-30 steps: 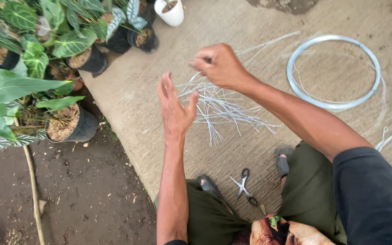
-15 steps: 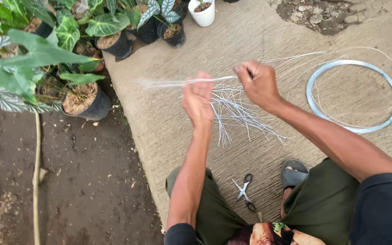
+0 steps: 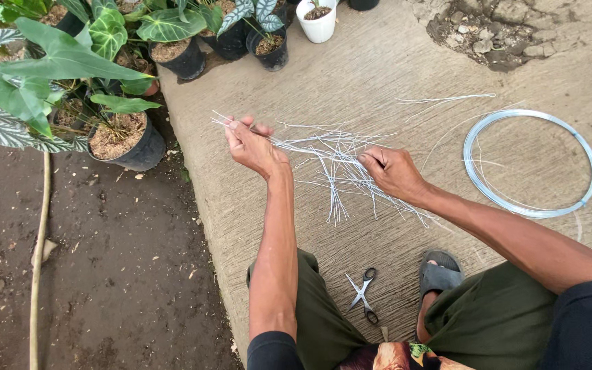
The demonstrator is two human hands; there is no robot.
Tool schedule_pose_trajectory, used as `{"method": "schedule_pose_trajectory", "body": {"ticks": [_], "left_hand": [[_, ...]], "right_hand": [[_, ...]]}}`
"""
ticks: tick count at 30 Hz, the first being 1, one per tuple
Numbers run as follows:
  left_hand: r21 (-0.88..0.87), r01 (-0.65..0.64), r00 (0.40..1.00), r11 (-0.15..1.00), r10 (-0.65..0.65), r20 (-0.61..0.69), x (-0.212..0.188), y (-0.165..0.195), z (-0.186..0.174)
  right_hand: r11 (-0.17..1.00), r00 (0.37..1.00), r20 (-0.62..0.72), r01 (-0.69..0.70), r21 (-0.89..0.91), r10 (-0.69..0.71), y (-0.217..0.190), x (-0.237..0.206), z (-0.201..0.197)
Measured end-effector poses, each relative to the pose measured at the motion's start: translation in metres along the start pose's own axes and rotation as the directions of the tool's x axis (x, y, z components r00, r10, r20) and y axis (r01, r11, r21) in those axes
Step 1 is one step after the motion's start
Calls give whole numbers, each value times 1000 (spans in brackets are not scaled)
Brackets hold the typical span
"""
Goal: The person sits on the ground in a plant nursery holding a coil of wire. They pull out wire lengths, cut short pieces off with scissors, and bend and gather the cut wire pieces into a pile on the ground.
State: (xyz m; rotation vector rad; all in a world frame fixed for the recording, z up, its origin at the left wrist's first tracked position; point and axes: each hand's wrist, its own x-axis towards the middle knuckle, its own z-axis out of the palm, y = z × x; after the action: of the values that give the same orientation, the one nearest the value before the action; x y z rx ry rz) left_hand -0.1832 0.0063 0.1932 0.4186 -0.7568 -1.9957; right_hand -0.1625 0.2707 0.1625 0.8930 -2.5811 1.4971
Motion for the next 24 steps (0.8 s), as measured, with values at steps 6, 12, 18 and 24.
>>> {"method": "schedule_pose_trajectory", "body": {"ticks": [6,12,18,24], "left_hand": [[20,3,1000,1000,-3,8,-11,21,9],[51,180,967,982,-186,172,-45,16,13],[120,234,883,965,-263,389,-64,-6,11],[390,81,883,917,-247,399,-72,-30,15]], "right_hand": [[978,1000,21,15,-206,-11,25,17,-4],[961,979,157,-161,225,127,-1,36,-41],[486,972,225,-225,845,59,-28,46,-21],[469,941,-158,-2,883,301,-9,72,-16]]}}
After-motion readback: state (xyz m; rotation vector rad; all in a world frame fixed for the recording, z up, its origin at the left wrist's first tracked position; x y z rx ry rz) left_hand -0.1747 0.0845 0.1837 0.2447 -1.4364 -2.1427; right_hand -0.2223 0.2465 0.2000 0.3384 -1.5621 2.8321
